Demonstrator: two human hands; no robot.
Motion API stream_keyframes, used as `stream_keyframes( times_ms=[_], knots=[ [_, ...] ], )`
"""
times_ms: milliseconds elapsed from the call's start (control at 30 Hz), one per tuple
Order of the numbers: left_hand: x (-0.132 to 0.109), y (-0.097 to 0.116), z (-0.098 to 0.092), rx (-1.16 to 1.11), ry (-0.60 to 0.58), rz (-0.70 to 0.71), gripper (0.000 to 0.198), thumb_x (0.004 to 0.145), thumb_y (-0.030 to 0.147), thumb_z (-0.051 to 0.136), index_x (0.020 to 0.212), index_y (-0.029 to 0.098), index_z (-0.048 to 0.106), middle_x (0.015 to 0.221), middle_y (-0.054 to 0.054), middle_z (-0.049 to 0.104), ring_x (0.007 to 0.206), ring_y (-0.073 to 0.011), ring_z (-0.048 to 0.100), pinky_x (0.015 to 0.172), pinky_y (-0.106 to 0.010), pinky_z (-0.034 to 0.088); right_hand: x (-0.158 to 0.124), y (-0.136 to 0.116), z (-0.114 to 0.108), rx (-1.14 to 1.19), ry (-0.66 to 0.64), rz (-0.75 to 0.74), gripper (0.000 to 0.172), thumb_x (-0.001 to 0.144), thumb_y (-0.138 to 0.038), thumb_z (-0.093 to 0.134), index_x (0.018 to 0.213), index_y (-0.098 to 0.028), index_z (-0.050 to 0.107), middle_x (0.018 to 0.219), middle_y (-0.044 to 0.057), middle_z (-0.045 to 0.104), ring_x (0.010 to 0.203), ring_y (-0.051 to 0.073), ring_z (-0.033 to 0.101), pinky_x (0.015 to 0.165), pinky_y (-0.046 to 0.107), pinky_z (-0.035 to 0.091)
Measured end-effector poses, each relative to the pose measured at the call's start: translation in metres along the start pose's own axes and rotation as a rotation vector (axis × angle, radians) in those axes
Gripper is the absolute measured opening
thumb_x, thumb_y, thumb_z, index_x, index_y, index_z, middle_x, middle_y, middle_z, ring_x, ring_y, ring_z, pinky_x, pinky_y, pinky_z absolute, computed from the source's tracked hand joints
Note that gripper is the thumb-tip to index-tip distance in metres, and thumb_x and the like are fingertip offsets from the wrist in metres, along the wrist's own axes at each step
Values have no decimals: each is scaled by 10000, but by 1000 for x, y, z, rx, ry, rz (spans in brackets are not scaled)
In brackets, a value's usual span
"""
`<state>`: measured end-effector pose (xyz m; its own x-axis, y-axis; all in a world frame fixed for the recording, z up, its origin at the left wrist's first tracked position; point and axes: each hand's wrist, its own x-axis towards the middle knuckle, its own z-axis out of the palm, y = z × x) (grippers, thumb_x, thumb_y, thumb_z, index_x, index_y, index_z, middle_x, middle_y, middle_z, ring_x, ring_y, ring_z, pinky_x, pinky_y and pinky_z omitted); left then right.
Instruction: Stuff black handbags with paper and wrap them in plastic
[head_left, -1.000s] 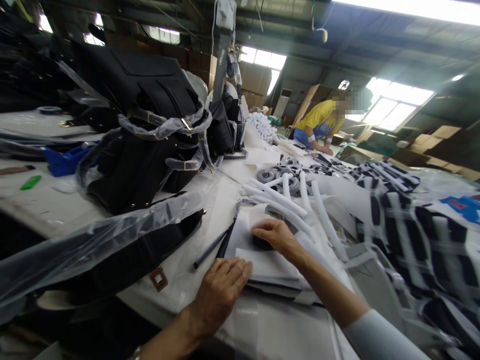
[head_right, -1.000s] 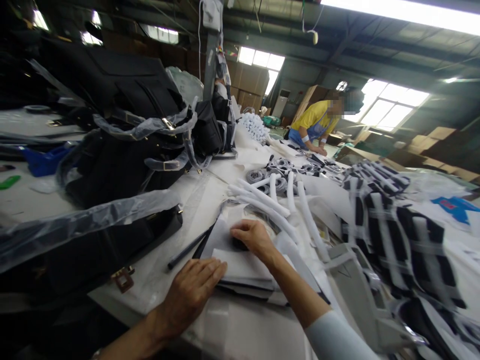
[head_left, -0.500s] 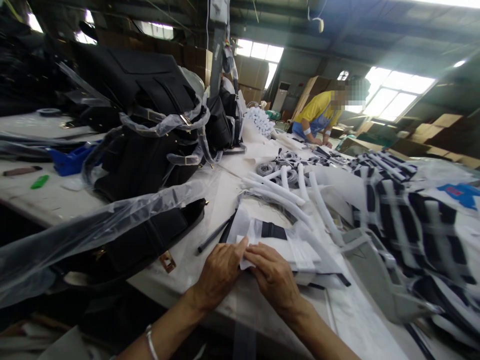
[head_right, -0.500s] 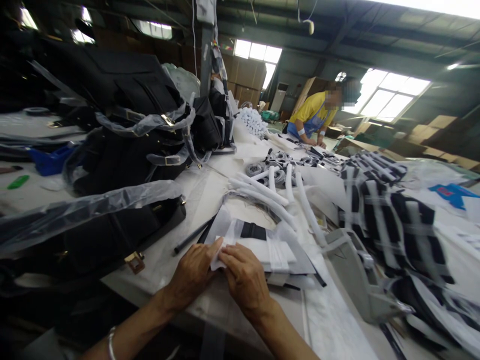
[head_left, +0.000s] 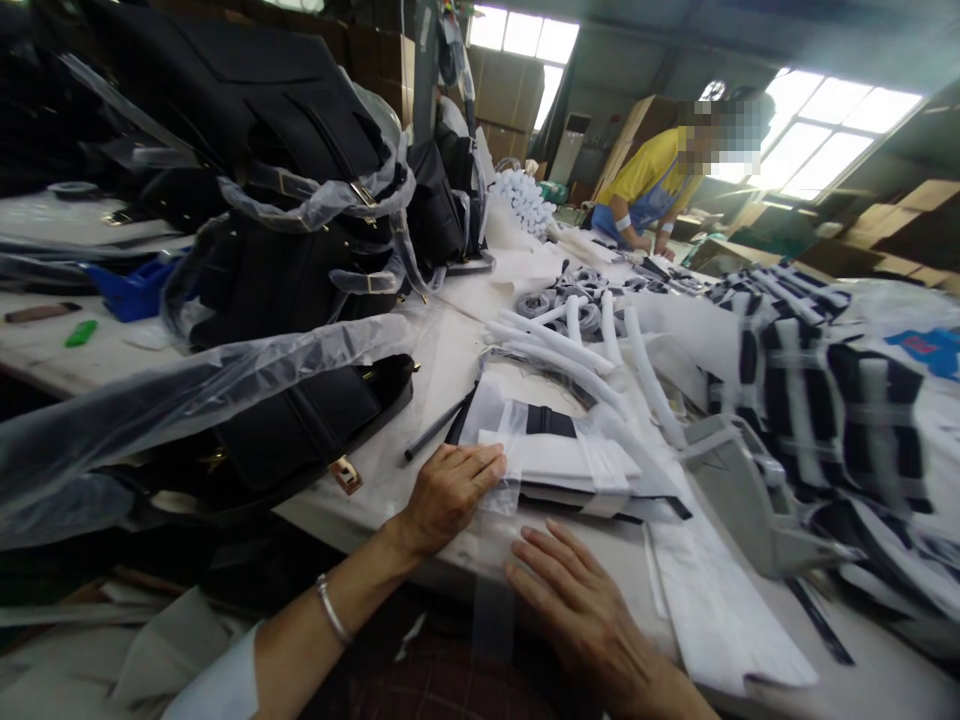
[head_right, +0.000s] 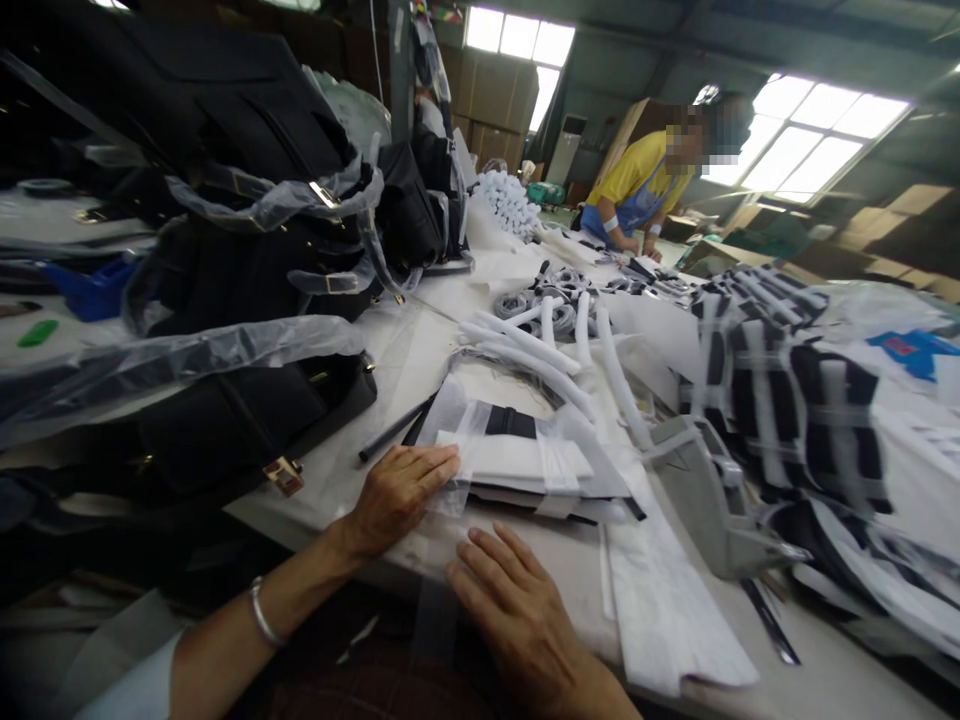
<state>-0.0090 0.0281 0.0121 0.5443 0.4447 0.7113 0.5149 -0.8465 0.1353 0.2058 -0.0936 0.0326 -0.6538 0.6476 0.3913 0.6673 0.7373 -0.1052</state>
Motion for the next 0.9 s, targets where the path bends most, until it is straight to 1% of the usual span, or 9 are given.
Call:
stream_keyframes(
  times_ms=[67, 133, 233, 300, 467, 567, 667, 767, 900],
  knots=[
    [0, 0, 0, -17, -23, 1, 297, 996, 110, 400, 1220, 180, 583, 1227, -48, 679, 1105, -178, 611, 847, -328, 421, -9, -1, 11, -99, -47, 21, 427, 1013, -181, 365, 1408, -222, 520, 1406, 84, 581, 1373, 262, 450, 1131, 514, 413],
    [0, -1, 0, -14, -45, -3, 300, 998, 118, 402, 1230, 181, 580, 1219, -52, 682, 1110, -177, 612, 856, -329, 422, -7, -4, 23, -131, -16, 57, 428, 1006, -178, 373, 1406, -215, 521, 1415, 92, 571, 1380, 263, 440, 1138, 518, 402],
    [0, -3, 0, -4, -69, 6, 306, 996, 126, 401, 1241, 177, 577, 1222, -72, 678, 1121, -182, 611, 881, -332, 426, 11, -9, 36, -59, 90, 100, 338, 984, -161, 433, 1253, -216, 629, 1283, 86, 667, 1306, 244, 526, 1142, 506, 400],
    [1, -5, -1, 6, -81, 26, 308, 1003, 143, 398, 1255, 173, 572, 1228, -81, 674, 1126, -187, 610, 889, -335, 428, 24, -12, 37, 25, 175, 92, 292, 976, -145, 447, 1158, -220, 663, 1164, 74, 723, 1237, 237, 588, 1119, 503, 428],
    [4, -7, -1, 58, -91, 73, 316, 1013, 162, 394, 1273, 178, 571, 1236, -82, 671, 1107, -197, 615, 865, -341, 428, 40, -17, 31, 214, 285, 96, 270, 948, -94, 475, 1129, -193, 651, 954, 77, 762, 944, 189, 720, 929, 347, 581],
    [5, -8, 1, 84, -83, 84, 318, 1005, 137, 400, 1265, 178, 577, 1246, -70, 669, 1100, -198, 614, 860, -341, 418, 39, -23, 35, 246, 319, 148, 260, 938, -84, 481, 1109, -186, 649, 921, 86, 759, 902, 191, 728, 872, 316, 598],
    [4, -9, 5, 86, -74, 93, 305, 1007, 150, 409, 1258, 180, 580, 1251, -64, 669, 1080, -197, 617, 842, -345, 416, 36, -32, 41, 235, 336, 178, 254, 936, -87, 492, 1118, -175, 647, 958, 102, 760, 939, 200, 726, 902, 317, 585],
    [2, -10, 6, 84, -81, 90, 298, 1009, 162, 417, 1260, 179, 576, 1261, -66, 663, 1087, -194, 612, 843, -352, 417, 37, -41, 37, 237, 300, 171, 237, 969, -112, 454, 1074, -173, 657, 921, 94, 765, 916, 202, 732, 891, 311, 581],
    [1, -9, 4, 79, -84, 89, 291, 1009, 163, 432, 1262, 185, 574, 1260, -61, 664, 1103, -187, 607, 861, -349, 420, 50, -45, 0, 486, 99, 72, 199, 972, -363, 565, 900, -218, 681, 692, 12, 730, 624, 149, 705, 642, 210, 575]
  ],
)
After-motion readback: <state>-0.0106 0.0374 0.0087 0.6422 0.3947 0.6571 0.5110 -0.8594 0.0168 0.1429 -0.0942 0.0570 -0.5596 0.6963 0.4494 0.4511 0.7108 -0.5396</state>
